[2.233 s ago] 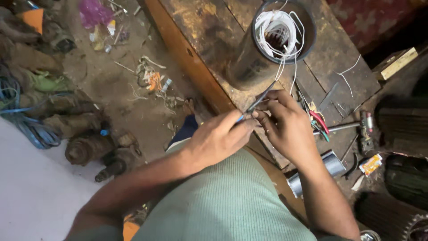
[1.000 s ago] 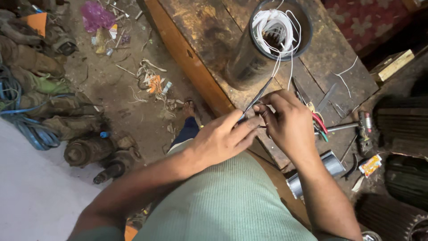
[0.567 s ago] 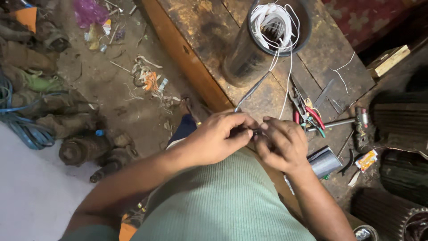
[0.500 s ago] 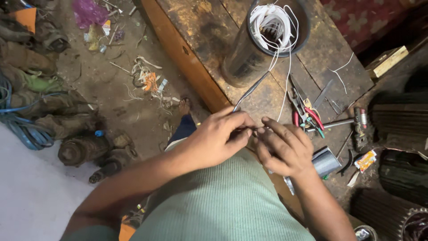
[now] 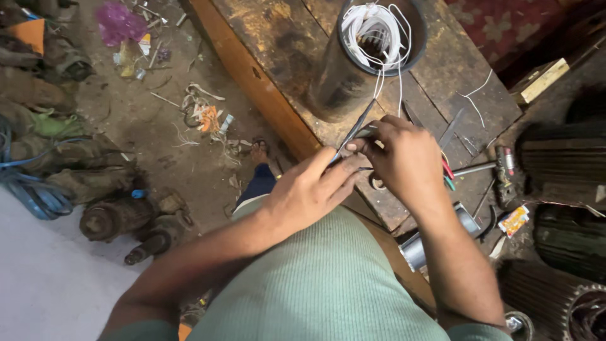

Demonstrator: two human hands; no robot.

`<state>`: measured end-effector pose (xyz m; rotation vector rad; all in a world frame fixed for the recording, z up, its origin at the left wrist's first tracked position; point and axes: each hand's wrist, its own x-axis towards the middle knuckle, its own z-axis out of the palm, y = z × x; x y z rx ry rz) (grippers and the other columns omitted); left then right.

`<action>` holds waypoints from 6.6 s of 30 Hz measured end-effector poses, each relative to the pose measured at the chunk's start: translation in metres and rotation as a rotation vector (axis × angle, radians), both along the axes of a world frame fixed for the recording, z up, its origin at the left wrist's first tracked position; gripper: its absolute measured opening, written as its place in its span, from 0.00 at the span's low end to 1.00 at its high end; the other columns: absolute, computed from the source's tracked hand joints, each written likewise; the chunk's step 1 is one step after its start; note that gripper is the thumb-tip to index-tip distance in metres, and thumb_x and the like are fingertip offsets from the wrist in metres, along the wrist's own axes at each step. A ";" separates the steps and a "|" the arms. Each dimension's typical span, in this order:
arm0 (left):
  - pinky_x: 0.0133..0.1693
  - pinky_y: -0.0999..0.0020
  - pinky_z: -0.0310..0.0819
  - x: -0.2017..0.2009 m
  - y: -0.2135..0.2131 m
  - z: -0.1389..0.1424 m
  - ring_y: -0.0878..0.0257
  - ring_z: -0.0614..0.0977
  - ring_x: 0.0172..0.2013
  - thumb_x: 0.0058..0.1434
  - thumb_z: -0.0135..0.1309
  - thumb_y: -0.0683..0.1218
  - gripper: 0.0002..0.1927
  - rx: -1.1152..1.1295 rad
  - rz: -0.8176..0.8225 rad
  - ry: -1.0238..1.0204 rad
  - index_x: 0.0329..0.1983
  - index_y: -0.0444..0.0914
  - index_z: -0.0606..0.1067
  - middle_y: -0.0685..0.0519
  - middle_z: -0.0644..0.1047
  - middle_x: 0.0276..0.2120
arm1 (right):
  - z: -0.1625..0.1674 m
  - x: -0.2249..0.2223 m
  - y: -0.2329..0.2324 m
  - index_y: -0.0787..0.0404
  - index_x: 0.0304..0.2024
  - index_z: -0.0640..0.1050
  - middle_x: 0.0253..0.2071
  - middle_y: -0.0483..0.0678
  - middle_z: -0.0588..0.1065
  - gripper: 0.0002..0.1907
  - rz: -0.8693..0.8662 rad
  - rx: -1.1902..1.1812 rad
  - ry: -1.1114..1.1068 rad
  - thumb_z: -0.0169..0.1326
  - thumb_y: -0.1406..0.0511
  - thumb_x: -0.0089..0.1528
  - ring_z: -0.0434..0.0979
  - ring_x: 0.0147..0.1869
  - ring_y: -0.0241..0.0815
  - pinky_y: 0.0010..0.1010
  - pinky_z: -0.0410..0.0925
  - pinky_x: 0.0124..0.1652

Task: The person strips insulation from two wires, twists the exposed ends together, and wraps the joint with electrical tape. They repeat this process for a second wire pair, using pliers and scissors to cut and strip the wires.

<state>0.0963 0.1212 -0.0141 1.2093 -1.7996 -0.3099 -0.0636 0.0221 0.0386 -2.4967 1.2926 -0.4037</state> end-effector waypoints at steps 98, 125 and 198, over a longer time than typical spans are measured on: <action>0.39 0.54 0.76 0.017 -0.001 0.004 0.44 0.80 0.37 0.61 0.57 0.40 0.13 0.376 -0.153 0.132 0.48 0.33 0.72 0.40 0.71 0.43 | -0.023 -0.029 0.029 0.59 0.39 0.81 0.48 0.52 0.80 0.10 0.281 -0.400 -0.280 0.63 0.76 0.58 0.84 0.39 0.44 0.31 0.71 0.32; 0.42 0.53 0.75 0.010 0.001 0.003 0.43 0.79 0.38 0.64 0.56 0.38 0.09 0.303 -0.096 0.079 0.47 0.34 0.72 0.40 0.71 0.41 | -0.022 -0.021 0.019 0.62 0.43 0.78 0.44 0.53 0.77 0.13 0.185 -0.205 -0.336 0.59 0.75 0.56 0.82 0.47 0.53 0.38 0.74 0.43; 0.44 0.55 0.77 0.021 -0.011 0.002 0.45 0.82 0.43 0.67 0.54 0.42 0.10 0.438 -0.171 0.233 0.49 0.35 0.75 0.42 0.76 0.44 | -0.045 -0.034 0.033 0.58 0.39 0.79 0.49 0.56 0.77 0.13 0.432 -0.683 -0.243 0.68 0.67 0.54 0.78 0.42 0.50 0.35 0.69 0.35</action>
